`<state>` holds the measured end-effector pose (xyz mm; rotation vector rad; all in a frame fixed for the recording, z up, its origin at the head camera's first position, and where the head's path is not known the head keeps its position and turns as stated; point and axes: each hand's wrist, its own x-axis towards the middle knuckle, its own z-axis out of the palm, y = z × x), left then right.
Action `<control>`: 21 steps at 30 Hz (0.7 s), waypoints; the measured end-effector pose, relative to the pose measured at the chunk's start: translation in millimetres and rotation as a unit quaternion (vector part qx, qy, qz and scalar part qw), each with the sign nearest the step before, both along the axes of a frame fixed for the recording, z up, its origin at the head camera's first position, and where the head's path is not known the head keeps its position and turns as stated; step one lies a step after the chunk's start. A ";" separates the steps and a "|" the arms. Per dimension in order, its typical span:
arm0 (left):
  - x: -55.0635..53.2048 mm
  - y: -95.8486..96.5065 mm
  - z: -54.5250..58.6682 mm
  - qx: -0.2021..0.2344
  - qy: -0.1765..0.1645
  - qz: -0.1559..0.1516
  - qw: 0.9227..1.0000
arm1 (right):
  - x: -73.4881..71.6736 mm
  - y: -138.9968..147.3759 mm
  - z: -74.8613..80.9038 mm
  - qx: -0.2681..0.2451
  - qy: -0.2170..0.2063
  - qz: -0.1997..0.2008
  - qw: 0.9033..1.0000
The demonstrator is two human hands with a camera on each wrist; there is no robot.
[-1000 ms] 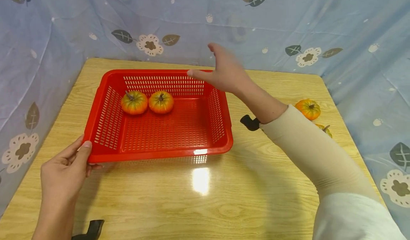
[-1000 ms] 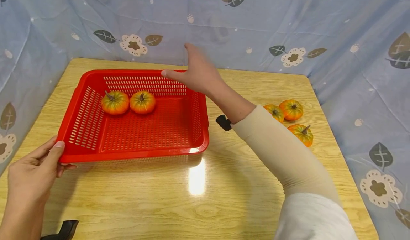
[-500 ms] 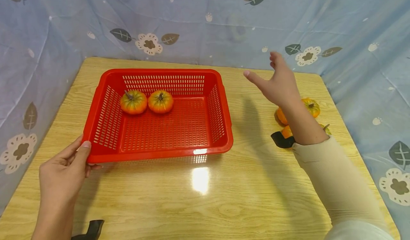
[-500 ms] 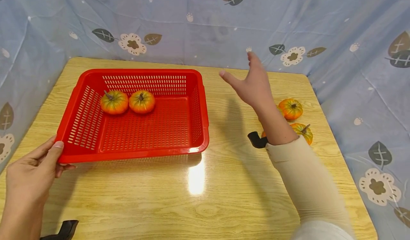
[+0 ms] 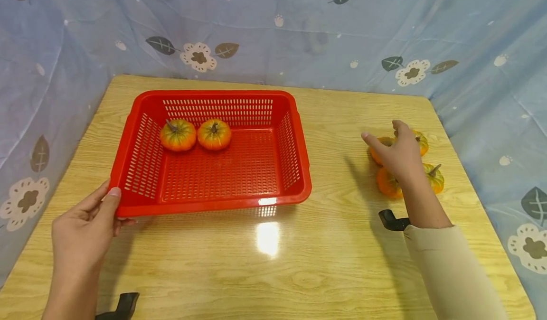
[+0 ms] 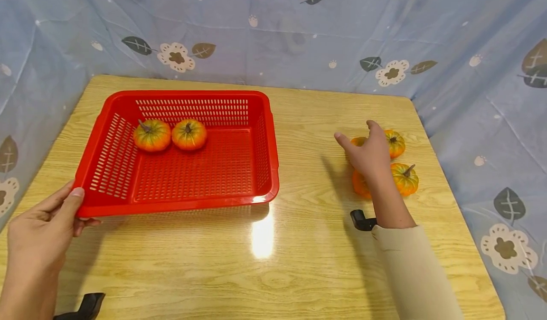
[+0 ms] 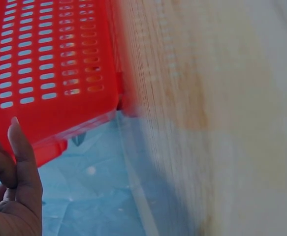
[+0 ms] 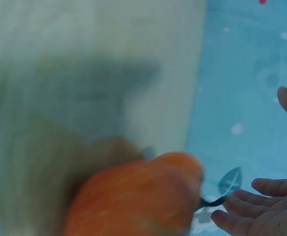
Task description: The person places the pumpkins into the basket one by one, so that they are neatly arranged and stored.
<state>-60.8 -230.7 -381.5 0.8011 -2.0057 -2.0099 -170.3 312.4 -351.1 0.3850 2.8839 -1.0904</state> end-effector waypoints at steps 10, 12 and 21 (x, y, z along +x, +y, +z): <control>0.0 -1.1 -1.3 0.011 0.008 0.002 1.000 | 4.5 21.3 -17.3 0.064 -0.049 0.001 0.997; -0.3 -0.9 -1.9 0.011 0.010 0.003 1.000 | 4.1 24.1 -19.2 0.070 -0.056 0.003 0.996; -0.7 -1.9 -2.2 0.020 0.013 0.000 1.000 | 1.9 29.9 -22.7 0.081 -0.091 -0.006 0.993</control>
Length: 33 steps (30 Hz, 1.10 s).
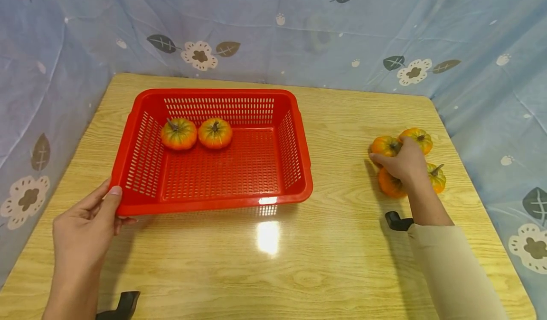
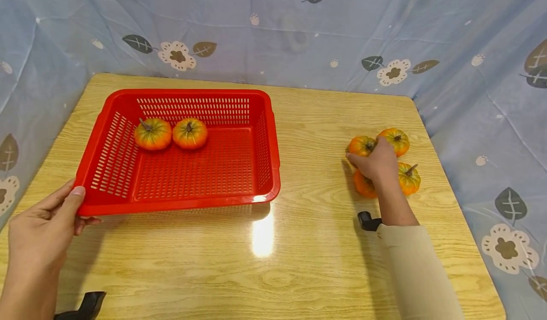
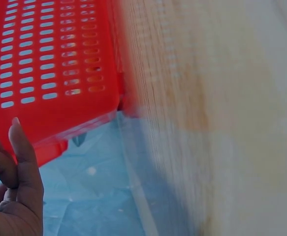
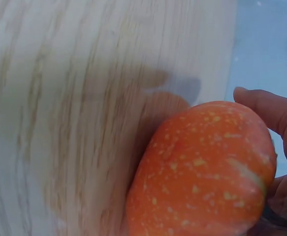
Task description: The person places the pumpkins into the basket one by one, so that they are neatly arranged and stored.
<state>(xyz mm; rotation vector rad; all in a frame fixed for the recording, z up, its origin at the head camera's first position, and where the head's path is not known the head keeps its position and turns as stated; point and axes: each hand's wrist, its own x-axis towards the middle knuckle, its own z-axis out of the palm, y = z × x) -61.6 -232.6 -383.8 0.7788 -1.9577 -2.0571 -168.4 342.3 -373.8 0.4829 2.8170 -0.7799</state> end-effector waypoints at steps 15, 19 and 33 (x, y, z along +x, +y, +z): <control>1.1 1.1 0.1 0.008 0.012 -0.001 1.000 | -2.9 4.0 -5.1 0.030 -0.027 0.005 0.999; 1.2 1.5 -0.2 0.011 0.016 -0.002 1.000 | -3.6 1.5 -4.6 0.035 -0.022 0.012 0.999; 0.8 0.5 2.2 -0.005 -0.001 -0.005 1.000 | -22.8 -37.3 28.2 0.021 0.058 0.071 0.996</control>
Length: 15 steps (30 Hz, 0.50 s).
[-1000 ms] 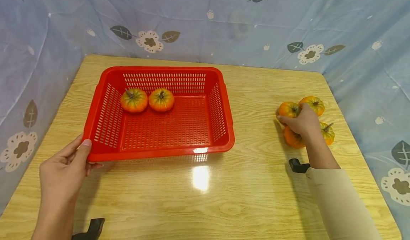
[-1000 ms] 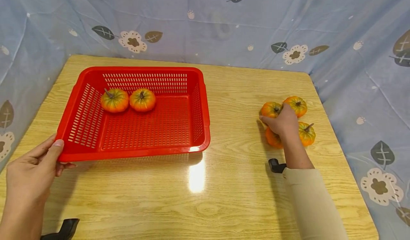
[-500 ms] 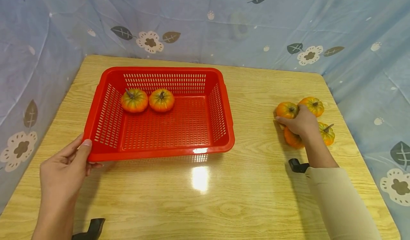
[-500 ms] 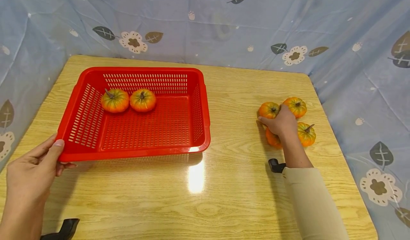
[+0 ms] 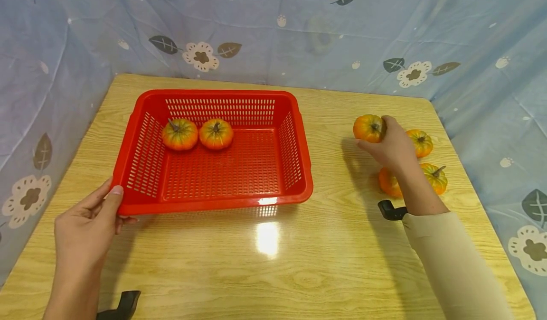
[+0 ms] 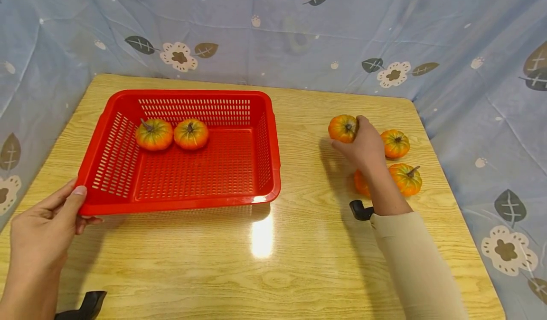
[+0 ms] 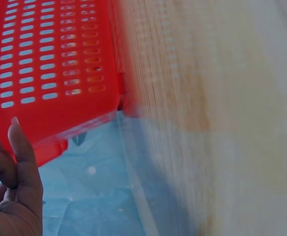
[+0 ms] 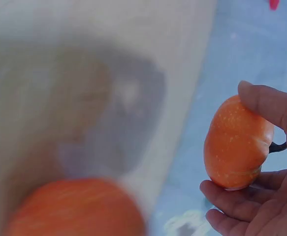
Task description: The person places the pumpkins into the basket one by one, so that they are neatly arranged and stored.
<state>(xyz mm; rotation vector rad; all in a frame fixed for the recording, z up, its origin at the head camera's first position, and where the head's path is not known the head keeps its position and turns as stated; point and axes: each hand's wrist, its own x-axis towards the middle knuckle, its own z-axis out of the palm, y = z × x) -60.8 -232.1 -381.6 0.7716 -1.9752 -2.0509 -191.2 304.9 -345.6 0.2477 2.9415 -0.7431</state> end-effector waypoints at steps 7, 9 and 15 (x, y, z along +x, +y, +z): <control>0.7 0.8 -1.4 -0.005 0.001 0.002 1.000 | -22.1 -42.0 27.6 -0.018 0.032 0.052 0.998; 0.2 0.9 -1.5 -0.006 0.001 0.003 1.000 | -27.4 -54.4 34.2 -0.027 0.039 0.065 0.997; 0.1 0.8 -0.5 -0.004 -0.001 0.001 1.000 | -40.0 -90.2 49.4 -0.043 0.064 0.107 0.991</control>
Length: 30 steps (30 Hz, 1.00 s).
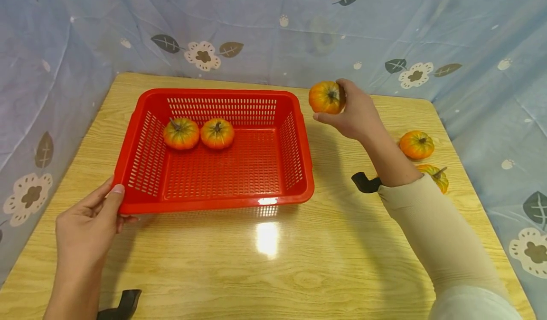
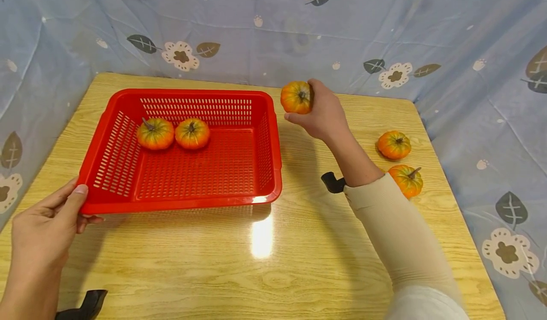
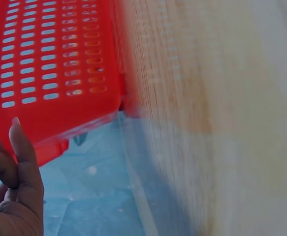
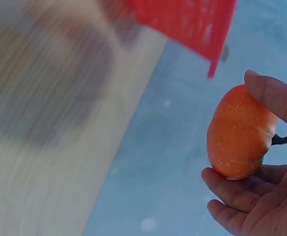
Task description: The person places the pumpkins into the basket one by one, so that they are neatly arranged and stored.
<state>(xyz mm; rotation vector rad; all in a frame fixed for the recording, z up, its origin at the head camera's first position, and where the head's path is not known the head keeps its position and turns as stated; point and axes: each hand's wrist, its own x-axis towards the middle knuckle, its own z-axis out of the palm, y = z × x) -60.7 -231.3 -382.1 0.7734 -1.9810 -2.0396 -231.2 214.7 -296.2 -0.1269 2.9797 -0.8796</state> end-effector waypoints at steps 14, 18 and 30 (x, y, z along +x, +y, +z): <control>-1.6 1.4 -0.2 0.006 0.011 0.005 1.000 | -18.8 -69.2 -0.8 0.016 -0.012 0.131 0.991; -1.3 1.6 0.0 0.006 0.012 0.009 1.000 | -24.0 -81.9 -3.4 0.034 -0.023 0.164 0.986; -0.8 0.8 -1.0 0.005 0.008 0.005 1.000 | -31.0 -103.6 -17.1 0.090 -0.064 0.220 0.969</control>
